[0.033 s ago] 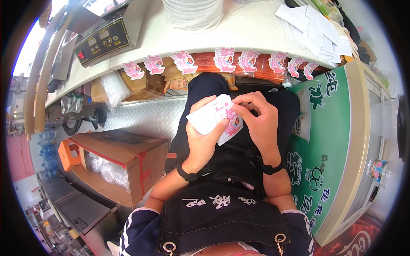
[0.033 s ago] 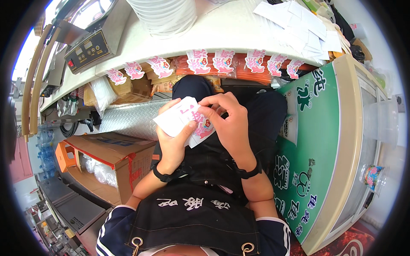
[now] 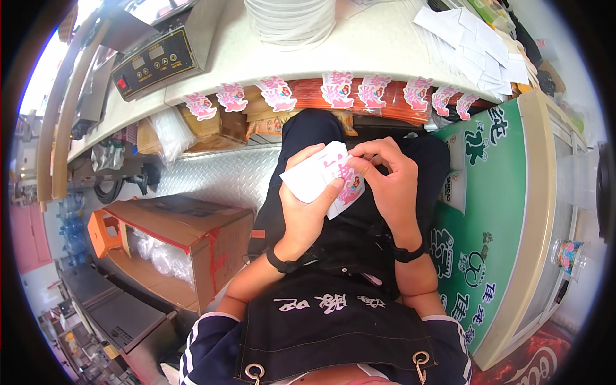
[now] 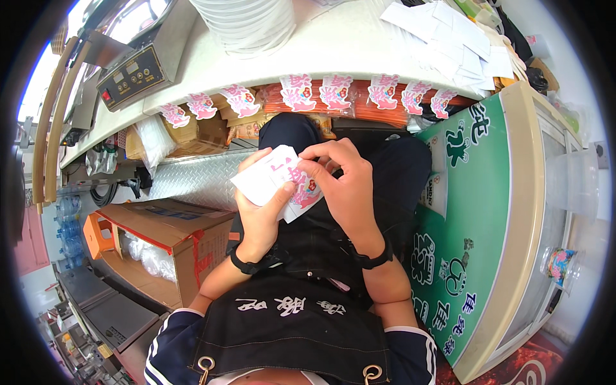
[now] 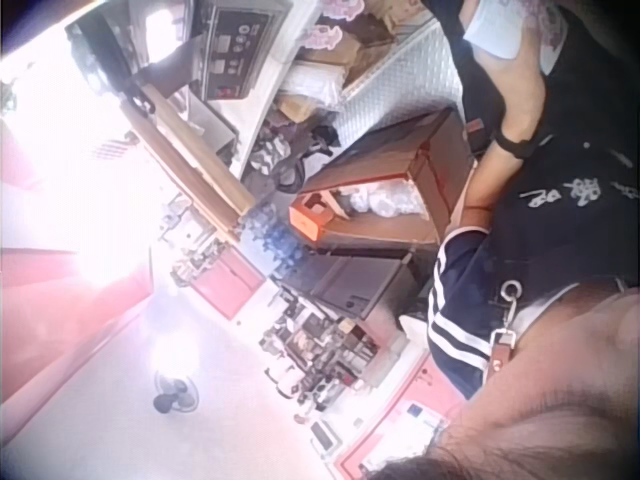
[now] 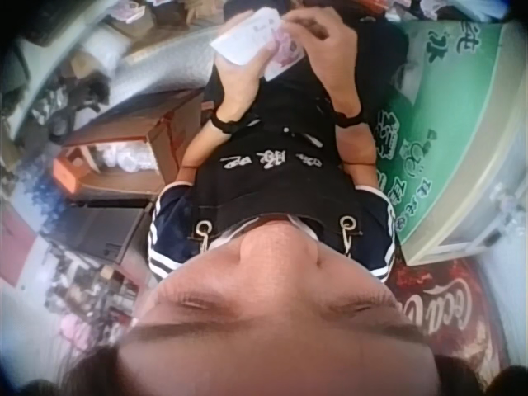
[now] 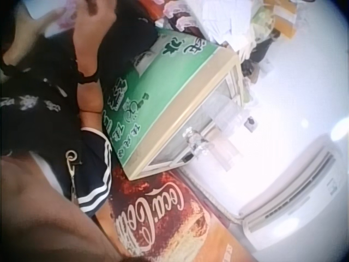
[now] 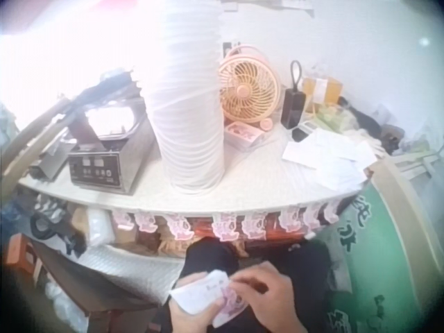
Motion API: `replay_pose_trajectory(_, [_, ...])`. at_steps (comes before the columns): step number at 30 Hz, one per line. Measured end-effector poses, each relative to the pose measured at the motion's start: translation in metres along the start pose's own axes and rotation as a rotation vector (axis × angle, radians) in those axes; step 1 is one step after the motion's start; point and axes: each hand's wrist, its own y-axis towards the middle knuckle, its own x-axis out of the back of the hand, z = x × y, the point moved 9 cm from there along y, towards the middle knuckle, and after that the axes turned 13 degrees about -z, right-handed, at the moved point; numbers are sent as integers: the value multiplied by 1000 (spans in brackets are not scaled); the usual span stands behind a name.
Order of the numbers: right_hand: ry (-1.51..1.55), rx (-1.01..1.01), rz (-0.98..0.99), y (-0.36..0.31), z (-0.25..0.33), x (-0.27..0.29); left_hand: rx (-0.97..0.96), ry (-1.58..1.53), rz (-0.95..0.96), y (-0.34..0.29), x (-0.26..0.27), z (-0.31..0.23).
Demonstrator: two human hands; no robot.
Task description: The person organizes a stack of clear plastic cups by separating them and then restacking them on a counter.
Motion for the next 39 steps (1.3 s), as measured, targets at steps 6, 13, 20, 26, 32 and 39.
replay_pose_trajectory(6, [3, 23, -121, -3, -3, 4, 20, -21, -23, -1, 1, 3])
replay_pose_trajectory(13, [-261, 471, -188, -7, 33, 2, 120, -49, 28, 3, 0, 15])
replay_pose_trajectory(20, [-384, 915, 132, -41, 57, -25, 838, -371, 299, -10, -5, 65])
replay_pose_trajectory(26, [-273, 894, 120, -48, 60, -17, 840, -279, 340, -5, 2, 70])
replay_pose_trajectory(32, [-107, 644, -156, 1, 80, -10, 848, -294, -7, 34, 83, 128])
replay_pose_trajectory(39, [-377, 651, -320, 67, 36, -66, 805, -286, -72, 32, 105, 127])
